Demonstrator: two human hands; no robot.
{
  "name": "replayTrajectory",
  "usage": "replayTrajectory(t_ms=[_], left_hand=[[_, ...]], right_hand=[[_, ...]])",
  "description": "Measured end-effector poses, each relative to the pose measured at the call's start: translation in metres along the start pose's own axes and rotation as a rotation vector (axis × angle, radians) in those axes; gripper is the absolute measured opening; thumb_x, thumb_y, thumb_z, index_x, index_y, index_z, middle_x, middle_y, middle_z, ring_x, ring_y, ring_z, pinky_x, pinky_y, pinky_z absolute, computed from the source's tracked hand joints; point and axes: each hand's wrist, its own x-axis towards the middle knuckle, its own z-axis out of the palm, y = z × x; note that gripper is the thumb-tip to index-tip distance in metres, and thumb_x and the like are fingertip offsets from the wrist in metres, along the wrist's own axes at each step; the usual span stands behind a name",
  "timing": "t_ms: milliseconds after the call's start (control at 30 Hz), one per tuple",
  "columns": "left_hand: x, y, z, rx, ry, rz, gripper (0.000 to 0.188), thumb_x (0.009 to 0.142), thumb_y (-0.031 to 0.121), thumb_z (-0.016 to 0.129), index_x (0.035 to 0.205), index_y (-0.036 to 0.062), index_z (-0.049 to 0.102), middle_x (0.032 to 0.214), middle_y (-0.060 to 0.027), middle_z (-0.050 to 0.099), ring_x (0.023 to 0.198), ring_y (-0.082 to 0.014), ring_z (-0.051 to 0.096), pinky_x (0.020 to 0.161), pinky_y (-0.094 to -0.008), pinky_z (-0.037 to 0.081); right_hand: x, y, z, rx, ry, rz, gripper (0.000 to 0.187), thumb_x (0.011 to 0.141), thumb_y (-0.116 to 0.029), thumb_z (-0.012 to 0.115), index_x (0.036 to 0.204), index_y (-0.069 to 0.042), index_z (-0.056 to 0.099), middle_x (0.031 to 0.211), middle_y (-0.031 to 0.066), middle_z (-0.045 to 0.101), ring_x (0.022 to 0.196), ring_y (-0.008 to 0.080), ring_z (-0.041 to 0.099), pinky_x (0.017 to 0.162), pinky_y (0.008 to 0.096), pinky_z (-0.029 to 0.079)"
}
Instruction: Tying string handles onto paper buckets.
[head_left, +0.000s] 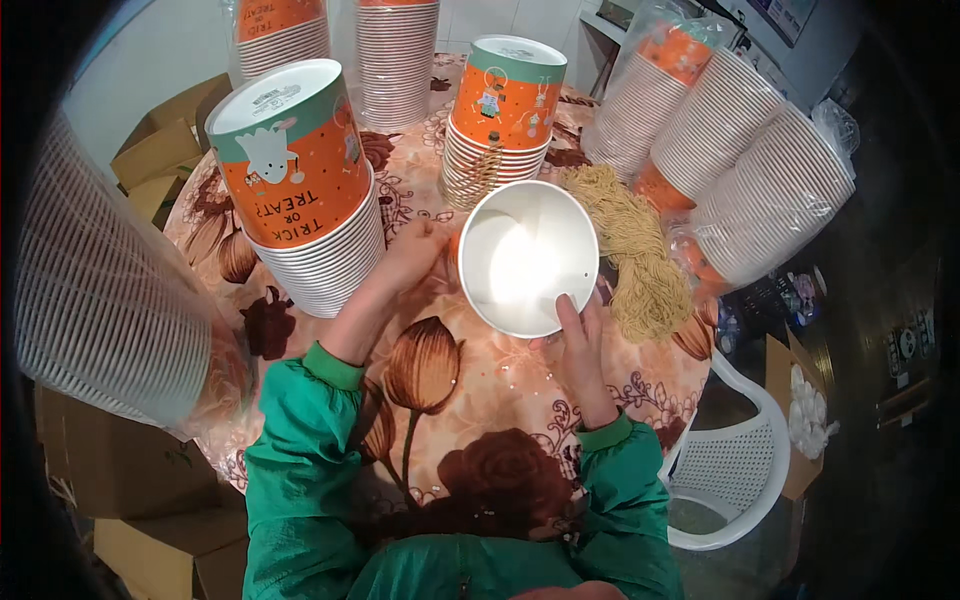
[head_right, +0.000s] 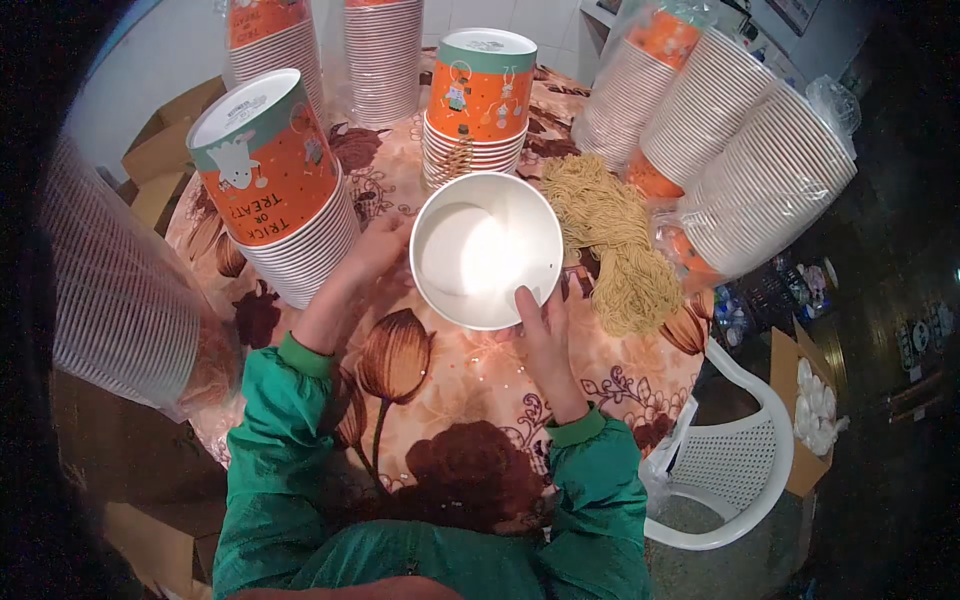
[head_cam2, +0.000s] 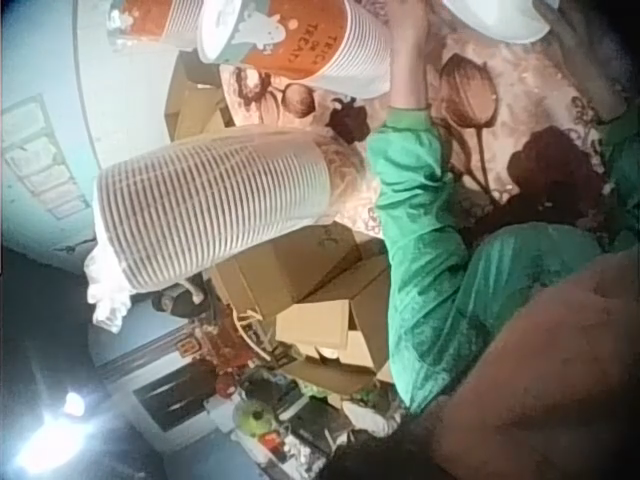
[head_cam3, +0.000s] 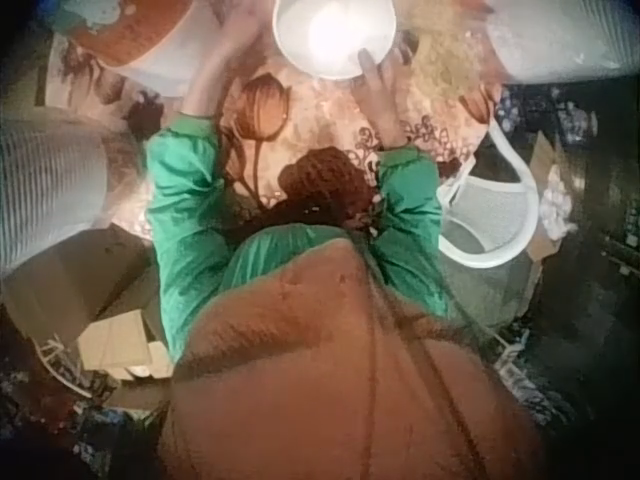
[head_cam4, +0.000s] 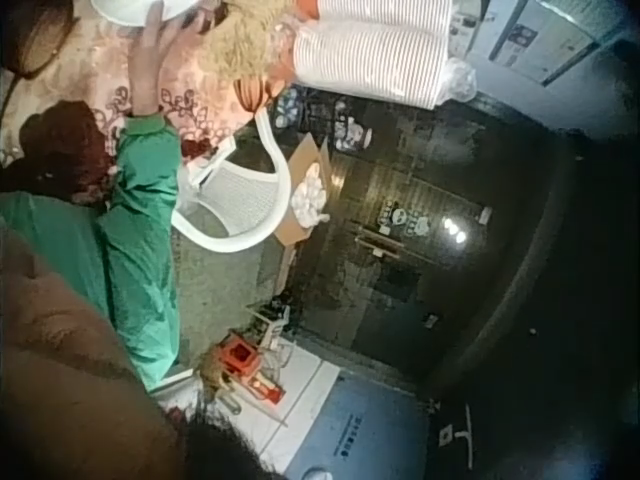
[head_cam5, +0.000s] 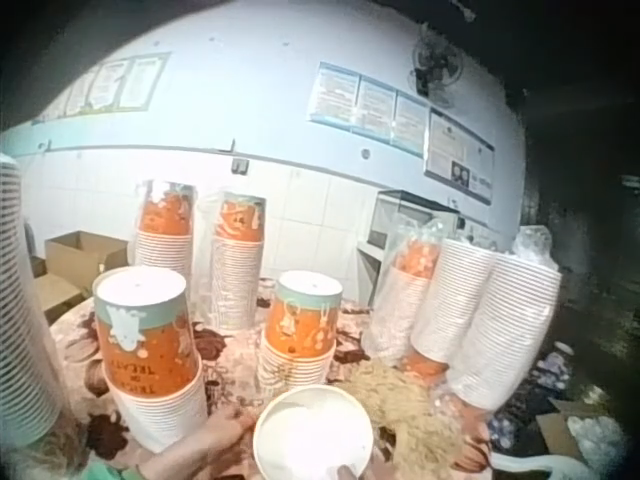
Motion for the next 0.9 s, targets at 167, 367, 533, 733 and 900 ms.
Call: replayTrajectory(t_ms=[167, 367, 533, 733, 900], left_hand=[[0.005, -0.013, 0.003, 0.699, 0.368, 0.376, 0.025, 0.102, 0.026, 0.059, 0.108, 0.0014, 0.059, 0.081, -0.0085, 0.07, 0.077, -0.0171, 0.07, 0.065, -0.0316, 0.053], [-0.012, 0.01, 0.009, 0.304, 0.288, 0.481, 0.032, 0.105, 0.031, 0.057, 0.103, 0.0001, 0.066, 0.091, -0.0063, 0.072, 0.081, -0.0118, 0.066, 0.071, -0.0307, 0.053], [-0.039, 0.046, 0.02, -0.137, 0.074, 0.316, 0.036, 0.107, 0.03, 0.054, 0.114, -0.0041, 0.065, 0.103, -0.006, 0.071, 0.091, -0.0134, 0.065, 0.082, -0.0267, 0.052], [-0.052, 0.051, 0.029, 0.016, -0.022, 0.412, 0.041, 0.1, 0.024, 0.061, 0.134, 0.0003, 0.06, 0.126, -0.0085, 0.063, 0.116, -0.0168, 0.057, 0.1, -0.0312, 0.044], [-0.05, 0.053, 0.027, -0.019, 0.06, 0.436, 0.047, 0.096, 0.013, 0.06, 0.139, -0.003, 0.053, 0.128, -0.0138, 0.063, 0.116, -0.0201, 0.06, 0.1, -0.0327, 0.047]], right_hand=[[0.001, 0.002, -0.005, -0.053, -0.064, 0.037, 0.046, 0.106, -0.025, 0.054, 0.144, -0.002, 0.043, 0.119, 0.0082, 0.063, 0.091, 0.0119, 0.065, 0.066, 0.0248, 0.054], [-0.003, 0.0, 0.009, -0.069, -0.049, -0.022, 0.047, 0.105, -0.023, 0.057, 0.142, 0.0, 0.04, 0.102, 0.0103, 0.068, 0.059, 0.0093, 0.063, 0.054, 0.0215, 0.052], [-0.003, 0.009, 0.005, 0.054, 0.007, 0.011, 0.047, 0.106, -0.024, 0.054, 0.143, 0.0, 0.037, 0.099, 0.0117, 0.07, 0.066, 0.0135, 0.068, 0.058, 0.0243, 0.055], [-0.009, -0.007, 0.017, -0.012, -0.048, -0.009, 0.045, 0.107, -0.025, 0.05, 0.142, 0.001, 0.038, 0.097, 0.0143, 0.071, 0.068, 0.0145, 0.068, 0.059, 0.0256, 0.055], [-0.013, 0.003, 0.01, -0.044, -0.157, 0.116, 0.044, 0.108, -0.025, 0.049, 0.141, 0.003, 0.041, 0.089, 0.0133, 0.072, 0.066, 0.0128, 0.067, 0.059, 0.0236, 0.053]])
